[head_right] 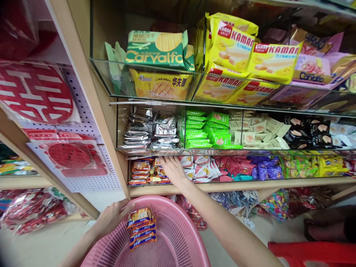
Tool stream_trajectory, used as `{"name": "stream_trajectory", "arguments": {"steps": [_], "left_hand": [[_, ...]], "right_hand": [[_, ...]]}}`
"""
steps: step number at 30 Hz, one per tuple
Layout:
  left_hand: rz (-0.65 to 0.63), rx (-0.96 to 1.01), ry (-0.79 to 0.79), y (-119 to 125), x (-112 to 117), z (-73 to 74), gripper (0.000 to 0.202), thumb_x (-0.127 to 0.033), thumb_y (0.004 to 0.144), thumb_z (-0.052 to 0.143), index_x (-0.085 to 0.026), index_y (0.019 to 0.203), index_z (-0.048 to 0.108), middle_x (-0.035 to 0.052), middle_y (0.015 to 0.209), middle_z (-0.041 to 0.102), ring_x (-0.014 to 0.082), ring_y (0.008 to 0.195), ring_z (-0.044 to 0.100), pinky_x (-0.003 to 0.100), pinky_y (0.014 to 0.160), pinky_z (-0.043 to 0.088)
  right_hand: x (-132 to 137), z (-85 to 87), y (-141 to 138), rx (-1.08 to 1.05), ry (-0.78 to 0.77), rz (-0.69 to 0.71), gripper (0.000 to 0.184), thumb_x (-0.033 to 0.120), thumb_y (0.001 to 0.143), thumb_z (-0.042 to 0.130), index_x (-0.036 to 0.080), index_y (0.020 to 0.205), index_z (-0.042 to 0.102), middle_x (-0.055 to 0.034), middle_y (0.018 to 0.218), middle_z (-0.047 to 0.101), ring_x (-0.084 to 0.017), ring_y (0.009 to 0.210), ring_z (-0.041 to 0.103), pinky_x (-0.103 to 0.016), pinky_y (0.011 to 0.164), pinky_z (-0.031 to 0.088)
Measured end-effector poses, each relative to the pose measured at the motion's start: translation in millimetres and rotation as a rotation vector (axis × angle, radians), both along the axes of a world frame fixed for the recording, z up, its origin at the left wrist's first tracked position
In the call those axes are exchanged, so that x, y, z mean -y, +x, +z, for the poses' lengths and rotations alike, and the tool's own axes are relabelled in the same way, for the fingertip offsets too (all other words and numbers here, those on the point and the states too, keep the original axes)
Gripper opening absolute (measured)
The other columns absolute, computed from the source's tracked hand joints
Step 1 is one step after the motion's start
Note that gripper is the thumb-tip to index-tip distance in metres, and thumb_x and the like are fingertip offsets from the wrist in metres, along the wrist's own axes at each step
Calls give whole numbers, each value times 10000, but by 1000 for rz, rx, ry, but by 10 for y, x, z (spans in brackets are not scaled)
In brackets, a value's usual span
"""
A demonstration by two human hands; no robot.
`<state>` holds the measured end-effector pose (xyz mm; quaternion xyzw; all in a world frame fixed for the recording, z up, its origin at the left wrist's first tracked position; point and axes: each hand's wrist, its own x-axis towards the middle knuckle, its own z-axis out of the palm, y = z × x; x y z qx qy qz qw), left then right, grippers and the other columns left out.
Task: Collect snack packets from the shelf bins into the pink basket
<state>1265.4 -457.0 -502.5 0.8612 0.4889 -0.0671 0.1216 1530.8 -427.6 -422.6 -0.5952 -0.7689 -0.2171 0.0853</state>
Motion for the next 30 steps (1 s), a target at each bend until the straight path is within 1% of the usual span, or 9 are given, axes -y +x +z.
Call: {"name": "stream_trajectory", "arguments": {"steps": [6,10,14,17,20,22,25,27,30], "left_hand": [[-85,-96,20,12,4,47,444,-291,926,260,-306,1316,471,97,1272,539,277,1025,572,340,781,446],[-68,-115,5,23,7,82,453,-280,931,241,-306,1322,468,96,1278,539,281,1046,565,350,801,449],[-93,-109,17,15,-3,49,454,-295,936,228,-307,1325,461,101,1262,544,280,1033,575,351,793,450],[-39,-72,12,2,-12,2,448,-328,940,215,-284,1283,500,106,1163,595,266,999,592,328,771,448],[-31,-37,9,4,-12,-8,433,-332,934,236,-276,1268,507,107,1166,595,261,993,594,321,765,441],[-20,-10,0,21,-1,21,416,-342,928,261,-271,1250,514,104,1180,595,263,1006,593,322,775,435],[120,88,-55,62,34,98,438,-433,928,237,-217,1125,563,108,1052,659,268,981,620,323,778,438],[194,173,-85,83,60,140,451,-478,921,237,-205,1073,563,103,978,685,269,973,632,322,781,440],[222,324,-103,84,71,162,410,-486,910,280,-222,1087,540,82,1007,690,238,991,632,298,800,436]], "right_hand": [[-45,25,-10,-1,-5,-10,402,67,853,407,138,1237,503,-146,1113,627,-270,993,563,-401,868,408],[-30,24,4,6,-6,0,418,73,855,404,138,1261,480,-138,1157,609,-272,1033,542,-404,903,391],[30,8,21,13,16,21,409,84,873,378,140,1268,468,-136,1187,588,-261,1083,507,-400,947,362],[70,-1,25,9,51,20,378,99,886,370,138,1244,486,-137,1153,597,-259,1060,508,-392,930,373],[83,-13,18,-6,82,4,349,120,895,381,132,1221,504,-137,1123,605,-263,1039,511,-387,913,385],[83,-31,10,-25,111,-5,331,145,902,390,135,1208,515,-134,1101,610,-266,1020,514,-390,895,398],[94,-74,5,-72,165,-2,330,165,898,420,142,1213,514,-126,1094,611,-264,997,516,-395,867,418],[128,-105,10,-108,191,13,356,174,889,447,137,1240,495,-123,1100,610,-263,994,516,-399,871,423],[250,-134,18,-179,212,45,379,200,886,473,125,1257,479,-121,1103,610,-264,1019,511,-404,904,419]]}}
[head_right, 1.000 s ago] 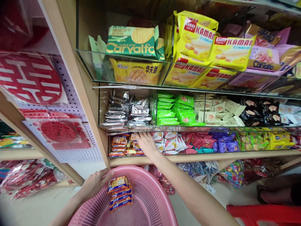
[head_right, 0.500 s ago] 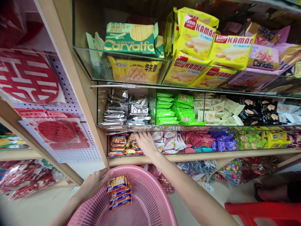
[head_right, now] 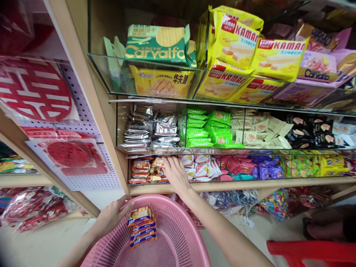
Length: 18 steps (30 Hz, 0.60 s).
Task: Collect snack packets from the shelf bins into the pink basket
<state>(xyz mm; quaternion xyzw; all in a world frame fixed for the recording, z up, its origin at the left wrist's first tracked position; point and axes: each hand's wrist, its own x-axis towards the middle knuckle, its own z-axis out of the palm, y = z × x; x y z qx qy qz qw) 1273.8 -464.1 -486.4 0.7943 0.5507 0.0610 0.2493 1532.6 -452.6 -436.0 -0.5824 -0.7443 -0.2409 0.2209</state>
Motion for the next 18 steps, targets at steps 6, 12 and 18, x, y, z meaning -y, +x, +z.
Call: {"name": "stream_trajectory", "arguments": {"steps": [6,12,18], "left_hand": [[-28,222,20,-38,-68,4,349,-464,897,341,-218,951,583,57,965,688,198,918,632,279,790,447],[120,593,12,176,189,275,383,-505,774,552,-200,1000,601,82,1060,640,235,1030,565,384,934,424],[185,1295,-729,600,568,591,383,-412,814,594,-220,1142,549,85,1183,616,185,1070,585,327,913,470]], "right_hand": [[497,-5,-72,-210,-20,92,394,250,910,450,171,1295,421,-110,1143,591,-247,1077,505,-420,915,434],[926,-38,-297,-423,-61,114,423,279,911,466,222,1320,375,-87,1177,578,-221,1100,512,-393,910,451],[1066,-81,-514,-518,-16,79,426,297,897,490,225,1308,401,-88,1166,591,-225,1089,530,-391,886,460]]}}
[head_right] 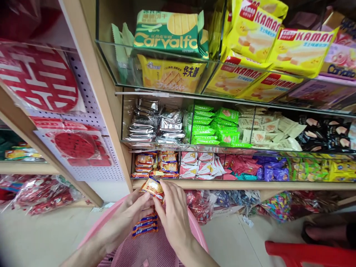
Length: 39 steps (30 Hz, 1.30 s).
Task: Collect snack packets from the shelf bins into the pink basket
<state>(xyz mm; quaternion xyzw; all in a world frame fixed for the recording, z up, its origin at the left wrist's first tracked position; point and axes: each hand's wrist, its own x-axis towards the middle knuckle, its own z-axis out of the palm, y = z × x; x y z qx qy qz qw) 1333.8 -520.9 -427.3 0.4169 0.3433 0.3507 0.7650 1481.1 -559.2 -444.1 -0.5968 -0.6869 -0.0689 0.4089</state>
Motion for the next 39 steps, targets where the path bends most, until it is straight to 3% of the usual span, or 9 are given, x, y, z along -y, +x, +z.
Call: {"name": "stream_trajectory", "arguments": {"steps": [3,6,10,13,17,21,28,34,39], "left_hand": [[119,158,-99,102,-7,3,296,-361,790,647,-175,1012,584,90,1113,655,176,989,630,327,917,473],[138,145,-148,85,-73,-4,265,-332,755,692,-160,934,600,75,985,697,159,855,666,307,857,499],[-22,77,-113,-66,-206,44,294,-355,755,686,-156,960,617,65,900,704,148,761,663,284,754,510],[-207,-32,-46,-197,-355,56,315,-359,728,709,-146,945,629,54,878,691,133,740,642,272,722,496],[-335,-174,48,-268,-552,-11,335,-338,663,762,-143,884,603,12,791,660,108,701,610,245,678,464],[-403,-207,79,-231,-640,-59,375,-352,622,781,-140,852,573,-6,732,642,104,669,598,244,666,446],[-544,-293,108,-268,-600,-6,380,-346,595,782,-157,829,549,-8,741,662,96,630,592,209,574,415],[-456,-332,113,-329,-603,-64,421,-361,563,800,-162,826,537,-28,699,640,103,636,591,231,617,432],[-320,-346,228,-461,-607,-69,415,-476,713,664,-163,967,566,28,882,669,144,815,610,275,744,457]], "right_hand": [[34,-33,-56,23,11,-14,433,290,893,494,222,1312,409,-91,1143,605,-233,1076,538,-409,887,450],[94,-43,-75,10,-14,-9,465,317,879,519,219,1318,401,-97,1165,594,-242,1096,525,-423,904,442],[182,-14,-15,-50,-53,50,537,351,860,548,212,1339,350,-105,1231,549,-247,1148,491,-421,923,447],[192,17,91,-29,-63,119,496,281,888,502,218,1349,328,-103,1249,528,-230,1179,463,-415,949,436],[123,64,190,181,-139,271,484,177,892,451,237,1360,345,-89,1316,477,-223,1242,397,-440,1015,376],[17,96,187,375,-168,439,500,212,875,501,235,1358,371,-77,1352,469,-237,1277,355,-475,1054,313],[-141,113,171,126,-440,553,663,412,779,648,275,1359,357,-38,1292,511,-195,1165,453,-355,982,390],[-233,37,60,38,-515,569,544,407,711,719,248,1195,529,-36,1150,552,-197,1074,491,-328,923,403],[-353,-132,81,-12,-471,446,410,399,732,704,249,1090,571,-21,1050,552,-193,1009,507,-330,876,412]]}}
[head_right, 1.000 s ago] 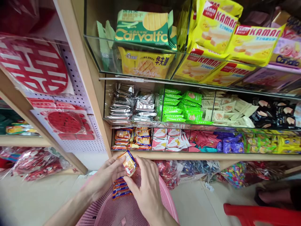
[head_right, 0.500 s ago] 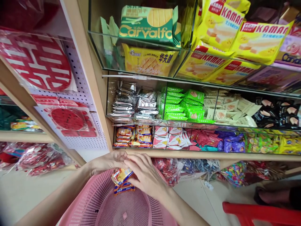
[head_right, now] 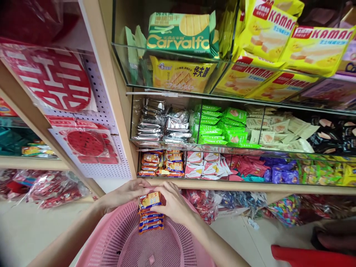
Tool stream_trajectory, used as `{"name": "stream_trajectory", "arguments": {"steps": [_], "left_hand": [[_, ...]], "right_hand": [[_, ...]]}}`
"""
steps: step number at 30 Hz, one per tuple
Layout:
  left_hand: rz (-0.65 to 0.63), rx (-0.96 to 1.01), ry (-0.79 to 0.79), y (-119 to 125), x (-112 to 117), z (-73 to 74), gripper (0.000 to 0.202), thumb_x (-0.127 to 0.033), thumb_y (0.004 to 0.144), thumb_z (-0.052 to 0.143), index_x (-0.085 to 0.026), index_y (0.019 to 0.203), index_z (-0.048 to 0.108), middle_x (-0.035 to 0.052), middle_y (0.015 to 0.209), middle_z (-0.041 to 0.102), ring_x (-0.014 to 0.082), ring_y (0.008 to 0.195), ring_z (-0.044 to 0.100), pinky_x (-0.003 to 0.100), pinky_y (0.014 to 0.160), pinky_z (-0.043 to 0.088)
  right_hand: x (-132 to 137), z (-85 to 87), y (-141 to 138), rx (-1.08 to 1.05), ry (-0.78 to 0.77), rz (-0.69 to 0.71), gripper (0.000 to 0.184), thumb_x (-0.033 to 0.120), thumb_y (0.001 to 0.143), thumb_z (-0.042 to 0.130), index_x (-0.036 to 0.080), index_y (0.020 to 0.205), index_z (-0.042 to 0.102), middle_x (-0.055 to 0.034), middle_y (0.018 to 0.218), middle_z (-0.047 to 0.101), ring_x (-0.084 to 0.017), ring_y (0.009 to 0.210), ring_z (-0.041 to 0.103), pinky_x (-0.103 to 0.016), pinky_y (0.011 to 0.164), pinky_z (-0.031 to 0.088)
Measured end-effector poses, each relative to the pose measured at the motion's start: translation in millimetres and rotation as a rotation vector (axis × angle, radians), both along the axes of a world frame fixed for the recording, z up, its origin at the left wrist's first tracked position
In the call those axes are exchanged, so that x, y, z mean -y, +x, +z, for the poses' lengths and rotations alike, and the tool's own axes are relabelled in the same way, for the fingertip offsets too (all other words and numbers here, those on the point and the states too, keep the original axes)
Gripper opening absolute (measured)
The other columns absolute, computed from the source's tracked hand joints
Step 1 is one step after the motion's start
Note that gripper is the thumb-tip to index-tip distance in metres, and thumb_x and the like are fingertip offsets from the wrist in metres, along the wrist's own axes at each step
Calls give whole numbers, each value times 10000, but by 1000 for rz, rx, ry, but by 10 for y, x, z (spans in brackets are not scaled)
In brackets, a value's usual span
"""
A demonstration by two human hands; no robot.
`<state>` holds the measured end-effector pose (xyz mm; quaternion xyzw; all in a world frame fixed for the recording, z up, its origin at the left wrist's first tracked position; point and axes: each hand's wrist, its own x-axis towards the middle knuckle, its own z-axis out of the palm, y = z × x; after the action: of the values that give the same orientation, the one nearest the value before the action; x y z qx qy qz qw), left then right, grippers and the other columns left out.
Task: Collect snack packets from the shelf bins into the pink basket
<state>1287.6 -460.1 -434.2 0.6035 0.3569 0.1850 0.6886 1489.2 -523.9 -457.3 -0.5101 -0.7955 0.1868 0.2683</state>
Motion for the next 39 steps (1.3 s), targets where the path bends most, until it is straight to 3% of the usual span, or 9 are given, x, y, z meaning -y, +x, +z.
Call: {"name": "stream_trajectory", "arguments": {"steps": [6,11,14,18,21,28,33,39], "left_hand": [[45,-101,205,-180,123,75,375,-484,790,567,-165,982,611,46,981,673,169,928,596,288,845,447],[69,-144,308,-308,184,36,334,-452,827,528,-190,1013,618,39,1015,682,174,955,608,268,846,456],[111,-156,376,-386,147,-19,317,-454,835,510,-191,966,630,33,943,693,177,904,617,258,796,474],[301,-260,494,-475,61,-127,348,-506,800,520,-190,851,659,22,819,695,175,781,621,243,698,486],[394,-305,542,-516,13,-228,371,-526,786,525,-188,843,666,32,827,702,191,805,631,262,727,495],[469,-348,565,-481,18,-426,376,-515,788,501,-183,862,661,58,899,713,213,870,648,313,804,503],[396,-389,504,-438,78,-491,389,-520,786,483,-194,904,661,58,944,711,223,901,641,327,829,499],[292,-391,487,-432,124,-488,395,-515,828,423,-199,881,655,35,851,698,204,847,627,287,804,484]], "right_hand": [[-41,-148,-12,95,58,-92,381,442,751,674,248,1063,575,-19,1028,567,-201,995,501,-344,876,391],[-30,-239,-120,185,98,-101,381,500,780,619,255,1067,570,-20,1055,589,-199,1005,519,-367,892,366],[-23,-274,-146,230,117,-120,380,508,803,586,263,1093,563,-24,1074,590,-202,1017,521,-377,897,359],[-1,-287,-142,267,131,-121,406,515,807,576,264,1125,551,-37,1119,581,-208,1046,508,-387,911,347],[8,-290,-127,267,125,-121,387,496,833,548,262,1141,542,-46,1161,565,-211,1065,496,-390,910,345],[17,-322,-136,287,132,-127,404,516,806,576,264,1120,555,-44,1153,562,-210,1052,503,-381,907,348],[-59,-116,-27,275,187,-129,463,558,794,564,260,1147,543,-43,1148,573,-212,1038,501,-372,890,352],[-462,292,419,429,353,-172,538,422,858,539,212,1334,401,-101,1147,594,-257,1053,475,-426,876,327]]}}
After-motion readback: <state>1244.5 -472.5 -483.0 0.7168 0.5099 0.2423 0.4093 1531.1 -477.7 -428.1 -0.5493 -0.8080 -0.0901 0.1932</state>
